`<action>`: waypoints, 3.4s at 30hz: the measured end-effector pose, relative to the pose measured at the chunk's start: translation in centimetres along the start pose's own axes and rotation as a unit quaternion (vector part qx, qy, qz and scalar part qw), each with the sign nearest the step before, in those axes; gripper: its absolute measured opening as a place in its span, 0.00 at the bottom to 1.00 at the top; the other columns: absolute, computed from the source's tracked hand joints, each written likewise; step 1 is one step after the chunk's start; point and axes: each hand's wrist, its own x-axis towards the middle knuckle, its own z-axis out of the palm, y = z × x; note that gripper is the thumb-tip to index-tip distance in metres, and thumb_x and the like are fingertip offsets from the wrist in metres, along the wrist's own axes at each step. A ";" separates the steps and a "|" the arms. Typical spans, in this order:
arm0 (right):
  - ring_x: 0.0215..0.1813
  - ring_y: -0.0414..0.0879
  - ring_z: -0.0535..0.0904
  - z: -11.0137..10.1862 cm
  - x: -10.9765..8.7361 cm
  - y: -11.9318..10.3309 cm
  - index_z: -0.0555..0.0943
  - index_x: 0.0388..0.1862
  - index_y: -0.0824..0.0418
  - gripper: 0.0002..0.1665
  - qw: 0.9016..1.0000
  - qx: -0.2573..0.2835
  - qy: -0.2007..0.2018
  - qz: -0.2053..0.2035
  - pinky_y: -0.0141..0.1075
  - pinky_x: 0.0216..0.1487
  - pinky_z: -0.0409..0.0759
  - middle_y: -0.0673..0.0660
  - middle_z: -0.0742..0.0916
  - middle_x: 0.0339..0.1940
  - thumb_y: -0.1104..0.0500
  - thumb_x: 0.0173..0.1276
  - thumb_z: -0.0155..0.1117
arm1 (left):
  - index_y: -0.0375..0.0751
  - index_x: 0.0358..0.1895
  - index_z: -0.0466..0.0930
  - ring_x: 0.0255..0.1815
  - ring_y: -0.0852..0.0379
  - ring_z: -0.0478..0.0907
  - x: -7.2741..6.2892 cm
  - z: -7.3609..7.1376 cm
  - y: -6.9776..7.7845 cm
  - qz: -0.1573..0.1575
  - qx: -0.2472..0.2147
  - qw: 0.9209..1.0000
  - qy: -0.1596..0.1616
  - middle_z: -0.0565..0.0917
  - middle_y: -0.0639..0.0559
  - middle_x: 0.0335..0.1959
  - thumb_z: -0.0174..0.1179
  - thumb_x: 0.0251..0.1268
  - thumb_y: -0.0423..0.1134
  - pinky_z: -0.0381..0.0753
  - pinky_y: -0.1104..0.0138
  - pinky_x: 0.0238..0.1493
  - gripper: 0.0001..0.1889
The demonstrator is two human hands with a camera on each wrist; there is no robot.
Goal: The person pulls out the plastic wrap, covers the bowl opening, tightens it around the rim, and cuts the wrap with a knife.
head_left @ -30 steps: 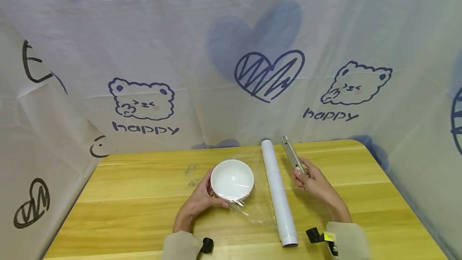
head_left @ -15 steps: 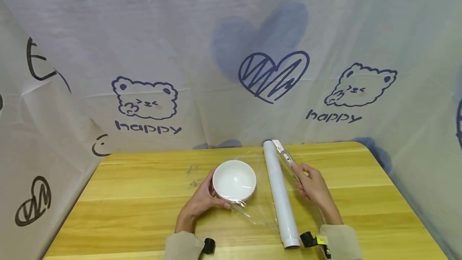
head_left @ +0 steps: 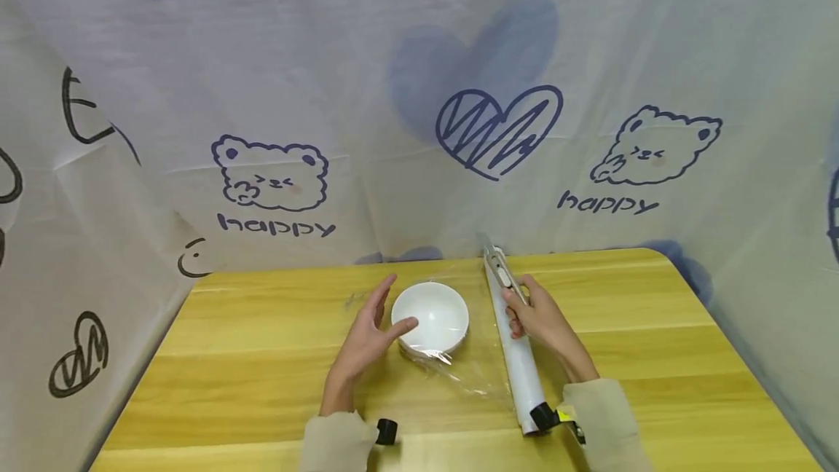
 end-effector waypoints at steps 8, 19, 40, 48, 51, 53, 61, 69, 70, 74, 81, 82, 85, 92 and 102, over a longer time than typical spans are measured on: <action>0.25 0.53 0.85 2.4 2.8 -1.8 0.58 0.53 0.69 0.08 0.995 -0.073 -0.062 -0.002 0.47 0.28 0.88 0.65 0.80 0.30 0.69 0.81 0.44 | 0.28 0.67 0.74 0.71 0.38 0.71 1.9 5.0 4.6 0.105 0.154 0.982 0.028 0.77 0.35 0.67 0.62 0.71 0.29 0.68 0.47 0.73 0.23; 0.26 0.50 0.84 0.3 2.5 -0.3 0.56 0.59 0.72 0.14 0.998 -0.031 -0.046 0.020 0.47 0.31 0.89 0.65 0.79 0.29 0.68 0.82 0.44 | 0.28 0.65 0.76 0.67 0.44 0.75 9.7 8.6 7.5 -0.079 0.321 0.934 -0.136 0.79 0.38 0.65 0.50 0.76 0.32 0.75 0.58 0.66 0.19; 0.21 0.47 0.78 -0.5 2.7 -0.3 0.59 0.74 0.72 0.26 0.965 -0.258 0.028 -0.025 0.38 0.22 0.76 0.62 0.81 0.28 0.63 0.82 0.41 | 0.29 0.26 0.77 0.18 0.54 0.68 17.3 10.7 1.5 -0.224 0.136 0.964 -0.039 0.72 0.49 0.17 0.54 0.69 0.29 0.67 0.66 0.20 0.12; 0.18 0.45 0.78 -0.4 2.9 -0.4 0.57 0.76 0.71 0.28 0.962 -0.271 0.038 -0.012 0.37 0.19 0.77 0.59 0.82 0.24 0.62 0.83 0.42 | 0.31 0.37 0.74 0.32 0.50 0.84 19.0 10.4 -0.1 -0.353 -0.147 0.919 -0.101 0.84 0.43 0.30 0.45 0.78 0.32 0.85 0.56 0.54 0.11; 0.20 0.48 0.81 -0.2 3.1 -0.5 0.57 0.76 0.71 0.27 0.955 -0.295 0.038 -0.003 0.39 0.20 0.78 0.64 0.84 0.28 0.62 0.83 0.42 | 0.31 0.40 0.74 0.35 0.49 0.86 19.1 10.4 -0.6 -0.368 -0.183 0.906 -0.106 0.87 0.40 0.33 0.43 0.77 0.31 0.79 0.53 0.63 0.10; 0.24 0.52 0.82 0.0 3.2 -0.6 0.57 0.76 0.72 0.27 0.948 -0.315 0.041 0.000 0.40 0.21 0.80 0.69 0.85 0.34 0.62 0.83 0.42 | 0.29 0.42 0.74 0.34 0.50 0.86 19.0 10.4 -0.7 -0.369 -0.198 0.902 -0.106 0.87 0.40 0.34 0.42 0.77 0.30 0.78 0.53 0.63 0.10; 0.32 0.61 0.82 0.8 3.8 -0.9 0.58 0.73 0.71 0.30 0.928 -0.368 0.054 0.011 0.48 0.27 0.81 0.74 0.83 0.36 0.68 0.74 0.49 | 0.32 0.33 0.72 0.32 0.52 0.85 18.9 10.6 -0.9 -0.364 -0.217 0.901 -0.089 0.85 0.41 0.33 0.43 0.75 0.28 0.78 0.54 0.62 0.10; 0.31 0.65 0.83 1.5 2.7 -0.7 0.65 0.63 0.69 0.19 0.920 -0.384 0.079 0.004 0.52 0.27 0.83 0.75 0.83 0.34 0.67 0.76 0.49 | 0.30 0.32 0.76 0.32 0.52 0.87 19.2 10.4 -1.0 -0.371 -0.210 0.901 -0.082 0.88 0.36 0.35 0.47 0.70 0.28 0.88 0.62 0.46 0.09; 0.32 0.66 0.83 1.5 2.5 -0.7 0.65 0.63 0.69 0.19 0.919 -0.385 0.080 0.002 0.53 0.27 0.83 0.76 0.83 0.35 0.67 0.76 0.49 | 0.30 0.32 0.76 0.32 0.51 0.87 19.2 10.4 -1.0 -0.373 -0.210 0.900 -0.079 0.88 0.36 0.35 0.48 0.70 0.28 0.88 0.62 0.46 0.09; 0.33 0.67 0.84 1.7 1.6 -0.6 0.62 0.69 0.71 0.24 0.917 -0.390 0.081 0.003 0.53 0.28 0.84 0.77 0.84 0.37 0.66 0.78 0.48 | 0.32 0.33 0.76 0.36 0.50 0.87 19.0 10.4 -0.6 -0.384 -0.213 0.896 -0.073 0.88 0.35 0.41 0.48 0.74 0.29 0.83 0.58 0.57 0.10; 0.26 0.58 0.81 1.6 -0.1 -0.4 0.58 0.75 0.72 0.29 0.919 -0.388 0.069 0.010 0.46 0.22 0.81 0.77 0.84 0.38 0.65 0.79 0.48 | 0.31 0.35 0.76 0.60 0.41 0.82 19.0 10.5 0.1 -0.389 -0.212 0.893 -0.075 0.84 0.31 0.56 0.46 0.78 0.30 0.77 0.54 0.66 0.12; 0.25 0.58 0.80 1.6 -0.4 -0.4 0.58 0.75 0.72 0.30 0.920 -0.386 0.069 0.007 0.45 0.21 0.80 0.77 0.84 0.37 0.66 0.78 0.49 | 0.31 0.36 0.76 0.62 0.40 0.80 19.0 10.5 0.1 -0.389 -0.209 0.894 -0.076 0.83 0.31 0.57 0.46 0.78 0.30 0.77 0.54 0.65 0.11; 0.24 0.57 0.80 1.4 -1.1 -0.3 0.58 0.76 0.74 0.31 0.920 -0.385 0.068 0.000 0.45 0.20 0.80 0.75 0.84 0.33 0.67 0.77 0.49 | 0.32 0.37 0.76 0.63 0.40 0.80 19.0 10.5 0.1 -0.385 -0.191 0.899 -0.080 0.84 0.33 0.56 0.46 0.77 0.31 0.78 0.56 0.65 0.10; 0.24 0.58 0.81 1.3 -2.7 -0.2 0.60 0.76 0.74 0.38 0.918 -0.390 0.067 -0.016 0.45 0.20 0.80 0.74 0.85 0.32 0.70 0.68 0.58 | 0.34 0.38 0.75 0.40 0.49 0.87 19.0 10.6 -0.2 -0.381 -0.179 0.903 -0.084 0.89 0.36 0.45 0.46 0.77 0.31 0.75 0.57 0.68 0.09; 0.20 0.54 0.78 1.5 -4.4 -0.5 0.61 0.75 0.75 0.32 0.917 -0.395 0.062 -0.017 0.40 0.15 0.76 0.74 0.84 0.30 0.68 0.74 0.52 | 0.33 0.31 0.74 0.33 0.50 0.87 19.0 10.7 0.0 -0.374 -0.187 0.906 -0.073 0.88 0.40 0.32 0.46 0.77 0.29 0.74 0.53 0.66 0.12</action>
